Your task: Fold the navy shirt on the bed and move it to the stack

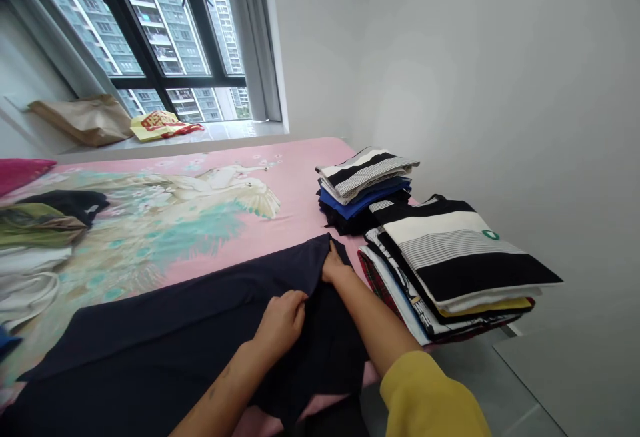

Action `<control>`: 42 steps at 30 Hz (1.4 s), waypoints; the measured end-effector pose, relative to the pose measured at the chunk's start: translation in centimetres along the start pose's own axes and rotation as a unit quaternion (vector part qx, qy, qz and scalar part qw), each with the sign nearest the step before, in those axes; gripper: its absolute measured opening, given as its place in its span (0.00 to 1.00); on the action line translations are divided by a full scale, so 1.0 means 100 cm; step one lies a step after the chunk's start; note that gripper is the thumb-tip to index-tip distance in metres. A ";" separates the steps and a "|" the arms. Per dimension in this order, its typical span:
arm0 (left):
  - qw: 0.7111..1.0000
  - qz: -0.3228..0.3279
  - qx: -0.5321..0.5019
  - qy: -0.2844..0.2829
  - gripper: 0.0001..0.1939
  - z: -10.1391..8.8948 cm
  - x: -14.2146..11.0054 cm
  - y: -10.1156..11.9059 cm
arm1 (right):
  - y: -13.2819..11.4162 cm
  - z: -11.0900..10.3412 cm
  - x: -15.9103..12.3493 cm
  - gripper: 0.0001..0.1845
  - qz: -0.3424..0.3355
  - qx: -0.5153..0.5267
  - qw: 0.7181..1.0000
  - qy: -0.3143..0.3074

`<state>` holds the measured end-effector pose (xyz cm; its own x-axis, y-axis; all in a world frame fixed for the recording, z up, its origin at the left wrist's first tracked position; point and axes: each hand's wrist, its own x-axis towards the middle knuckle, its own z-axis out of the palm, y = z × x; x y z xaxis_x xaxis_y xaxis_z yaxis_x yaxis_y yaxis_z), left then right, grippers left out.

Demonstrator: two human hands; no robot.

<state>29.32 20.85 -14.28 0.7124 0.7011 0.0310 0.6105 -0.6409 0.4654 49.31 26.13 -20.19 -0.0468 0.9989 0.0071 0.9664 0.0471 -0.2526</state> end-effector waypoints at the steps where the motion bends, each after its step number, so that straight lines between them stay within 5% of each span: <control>1: 1.000 -0.004 -0.008 -0.008 0.15 0.004 0.000 0.000 | 0.009 -0.002 0.002 0.28 0.016 -0.002 1.000 0.003; 9: 0.997 0.036 -0.010 -0.072 0.14 0.016 -0.006 0.001 | 0.049 -0.005 -0.006 0.26 0.160 -0.001 0.982 0.100; 14: 0.996 0.077 -0.034 -0.002 0.15 -0.002 -0.022 -0.013 | 0.029 -0.016 -0.003 0.22 0.137 0.013 0.972 0.193; 19: 0.998 -0.017 0.041 0.041 0.16 -0.014 -0.034 -0.062 | 0.015 -0.003 -0.005 0.18 0.060 0.024 0.986 0.154; 24: 0.994 0.021 0.095 0.059 0.14 -0.014 -0.034 -0.094 | 0.018 0.018 -0.011 0.22 0.082 0.013 0.988 0.132; 29: 0.979 0.023 0.178 0.099 0.15 -0.014 -0.018 -0.095 | 0.017 0.019 -0.011 0.23 0.091 0.005 0.989 0.120; 33: 0.973 0.039 0.218 0.062 0.13 -0.025 -0.012 -0.099 | 0.014 0.017 -0.012 0.23 0.095 0.003 0.988 0.119; 38: 0.977 0.055 0.203 0.044 0.13 -0.043 -0.024 -0.107 | 0.017 0.018 -0.011 0.22 0.096 0.018 0.988 0.119; 42: 0.985 0.105 0.132 0.040 0.15 -0.041 -0.037 -0.083 | 0.018 0.015 -0.007 0.22 0.100 0.043 0.988 0.111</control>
<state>20.18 24.82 -14.62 0.8093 0.5606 0.1757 0.5294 -0.8255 0.1955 50.67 25.49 -22.06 0.2093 0.9649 0.1588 0.9252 -0.1429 -0.3516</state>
